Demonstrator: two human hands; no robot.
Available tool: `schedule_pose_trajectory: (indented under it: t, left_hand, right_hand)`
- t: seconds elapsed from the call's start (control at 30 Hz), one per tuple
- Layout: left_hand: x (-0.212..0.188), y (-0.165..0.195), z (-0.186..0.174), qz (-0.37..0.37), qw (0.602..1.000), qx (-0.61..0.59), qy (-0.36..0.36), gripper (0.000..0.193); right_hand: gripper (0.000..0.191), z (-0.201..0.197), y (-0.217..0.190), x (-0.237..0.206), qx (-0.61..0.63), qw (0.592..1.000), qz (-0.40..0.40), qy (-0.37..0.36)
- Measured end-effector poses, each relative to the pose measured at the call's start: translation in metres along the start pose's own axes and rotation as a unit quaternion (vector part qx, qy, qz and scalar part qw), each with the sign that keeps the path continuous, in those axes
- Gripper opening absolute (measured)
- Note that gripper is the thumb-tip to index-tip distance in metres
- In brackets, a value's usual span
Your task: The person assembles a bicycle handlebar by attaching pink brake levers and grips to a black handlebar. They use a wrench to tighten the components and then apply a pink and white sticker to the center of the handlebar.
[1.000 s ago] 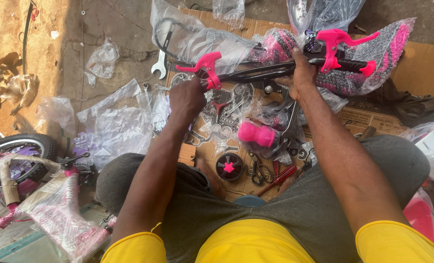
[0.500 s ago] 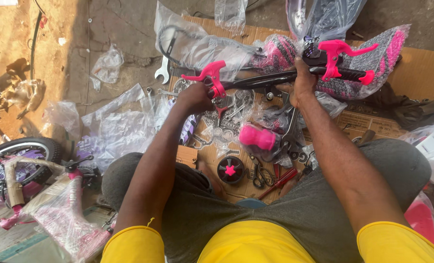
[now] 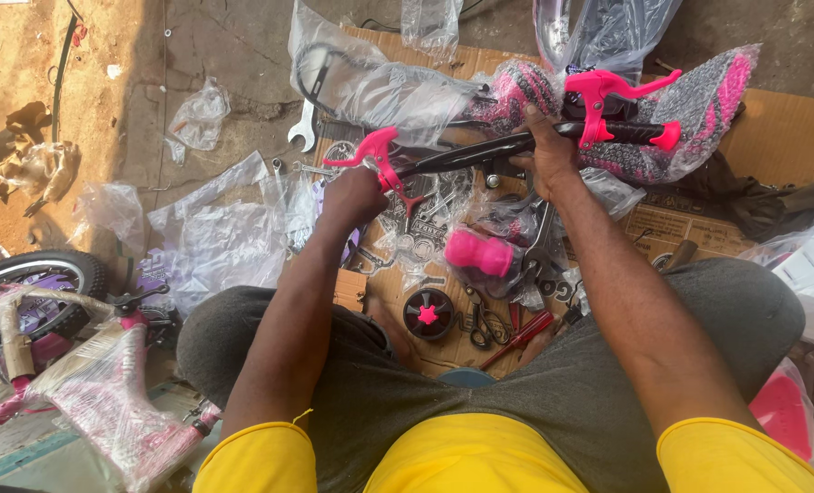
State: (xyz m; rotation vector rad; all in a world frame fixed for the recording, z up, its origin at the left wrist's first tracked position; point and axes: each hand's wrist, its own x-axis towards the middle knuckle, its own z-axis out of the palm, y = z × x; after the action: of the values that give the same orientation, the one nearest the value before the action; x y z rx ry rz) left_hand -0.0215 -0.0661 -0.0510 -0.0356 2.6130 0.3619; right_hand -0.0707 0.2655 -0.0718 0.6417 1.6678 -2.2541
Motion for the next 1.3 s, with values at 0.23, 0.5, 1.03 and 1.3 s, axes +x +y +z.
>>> schedule_pose_trajectory:
  t: [0.23, 0.5, 1.03, 1.3]
  left_hand:
    - [-0.001, 0.013, 0.021, 0.013, 0.975, 0.058, 0.215, 0.010]
    - [-0.001, 0.019, -0.013, -0.011, 0.999, -0.026, -0.031, 0.032]
    - [-0.014, 0.029, 0.004, 0.095, 0.979, -0.019, 0.181, 0.020]
    - [-0.020, 0.031, -0.021, 0.074, 0.980, 0.010, 0.187, 0.012]
  right_hand:
    - [0.044, -0.004, 0.005, 0.002, 0.052, 0.998, 0.007, 0.023]
    - [0.032, -0.007, 0.005, 0.008, 0.084, 0.996, 0.013, 0.009]
    - [0.079, -0.023, -0.010, -0.024, -0.104, 0.994, 0.043, 0.014]
    - [0.045, -0.074, -0.031, -0.044, -0.632, 0.753, -0.122, -0.141]
